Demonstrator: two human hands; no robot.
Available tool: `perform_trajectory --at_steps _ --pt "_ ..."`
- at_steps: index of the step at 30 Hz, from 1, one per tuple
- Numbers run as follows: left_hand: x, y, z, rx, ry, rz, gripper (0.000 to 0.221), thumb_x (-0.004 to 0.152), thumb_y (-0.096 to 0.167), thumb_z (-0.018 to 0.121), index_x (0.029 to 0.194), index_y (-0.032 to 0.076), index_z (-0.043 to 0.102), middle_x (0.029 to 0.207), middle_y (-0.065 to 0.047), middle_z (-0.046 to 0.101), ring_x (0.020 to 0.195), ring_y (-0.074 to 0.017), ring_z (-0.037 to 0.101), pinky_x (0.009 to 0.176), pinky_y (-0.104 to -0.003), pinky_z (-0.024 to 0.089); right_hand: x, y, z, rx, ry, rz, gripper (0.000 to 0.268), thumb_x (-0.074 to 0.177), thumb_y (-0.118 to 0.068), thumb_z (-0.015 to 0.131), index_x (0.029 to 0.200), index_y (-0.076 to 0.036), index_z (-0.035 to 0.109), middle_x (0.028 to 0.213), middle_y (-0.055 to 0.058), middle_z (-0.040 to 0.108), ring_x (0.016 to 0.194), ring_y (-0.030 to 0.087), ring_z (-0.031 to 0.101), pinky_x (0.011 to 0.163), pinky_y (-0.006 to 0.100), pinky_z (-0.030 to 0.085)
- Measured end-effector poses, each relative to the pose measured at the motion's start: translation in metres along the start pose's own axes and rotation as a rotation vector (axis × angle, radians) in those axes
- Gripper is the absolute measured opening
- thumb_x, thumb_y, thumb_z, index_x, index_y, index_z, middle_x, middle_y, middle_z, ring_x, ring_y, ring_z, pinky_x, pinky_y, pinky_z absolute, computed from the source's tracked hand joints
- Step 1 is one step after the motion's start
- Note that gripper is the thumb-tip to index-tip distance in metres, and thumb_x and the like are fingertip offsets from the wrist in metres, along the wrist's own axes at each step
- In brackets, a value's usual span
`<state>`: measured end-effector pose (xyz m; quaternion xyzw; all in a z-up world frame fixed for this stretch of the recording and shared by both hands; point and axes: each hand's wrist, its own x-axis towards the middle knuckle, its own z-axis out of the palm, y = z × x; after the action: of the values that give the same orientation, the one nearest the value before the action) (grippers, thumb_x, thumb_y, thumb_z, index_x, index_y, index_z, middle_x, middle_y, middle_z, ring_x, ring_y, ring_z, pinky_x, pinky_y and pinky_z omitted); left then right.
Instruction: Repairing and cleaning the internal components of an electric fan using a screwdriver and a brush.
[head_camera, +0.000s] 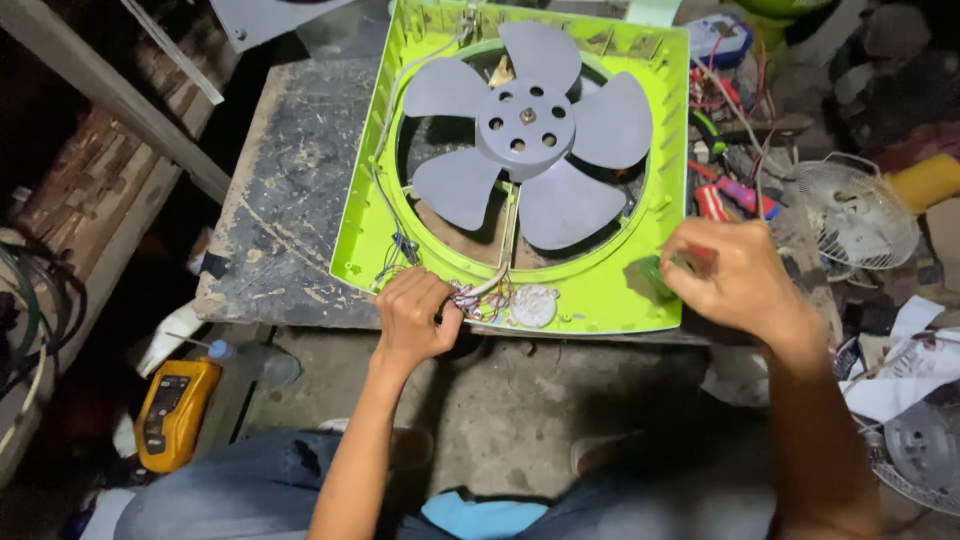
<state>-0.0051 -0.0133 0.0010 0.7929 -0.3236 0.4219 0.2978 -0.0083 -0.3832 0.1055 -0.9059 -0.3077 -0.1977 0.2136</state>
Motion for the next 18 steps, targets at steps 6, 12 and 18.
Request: perform_trajectory --at_steps 6,12,18 --pt "-0.035 -0.027 0.024 0.001 0.024 -0.047 0.010 0.076 0.013 0.059 0.066 0.013 0.061 0.054 -0.005 0.047 0.051 -0.0270 0.057 0.073 -0.037 0.058 0.007 -0.010 0.024 0.262 -0.018 -0.018 0.005 0.077 -0.018 0.075 0.074 -0.018 0.071 0.052 0.006 0.056 0.042 0.025 0.055 0.047 0.032 0.047" --pt "-0.002 -0.002 0.001 -0.004 -0.006 -0.007 0.009 0.072 0.002 0.052 0.067 0.007 0.046 0.059 -0.004 0.036 0.052 -0.0244 0.037 0.051 -0.037 0.030 0.008 -0.011 -0.005 0.226 0.009 0.007 0.011 0.086 -0.001 0.066 0.078 -0.008 0.069 0.074 0.001 0.071 0.065 0.013 0.066 0.065 0.026 0.049" --pt "-0.002 -0.002 0.002 0.000 0.007 -0.016 0.011 0.071 0.002 0.052 0.065 0.007 0.045 0.059 -0.005 0.035 0.051 -0.0256 0.036 0.052 -0.037 0.033 0.012 -0.024 0.026 0.214 0.058 -0.120 0.015 0.085 -0.007 0.064 0.071 -0.011 0.069 0.065 0.000 0.066 0.049 0.010 0.054 0.046 0.028 0.037"
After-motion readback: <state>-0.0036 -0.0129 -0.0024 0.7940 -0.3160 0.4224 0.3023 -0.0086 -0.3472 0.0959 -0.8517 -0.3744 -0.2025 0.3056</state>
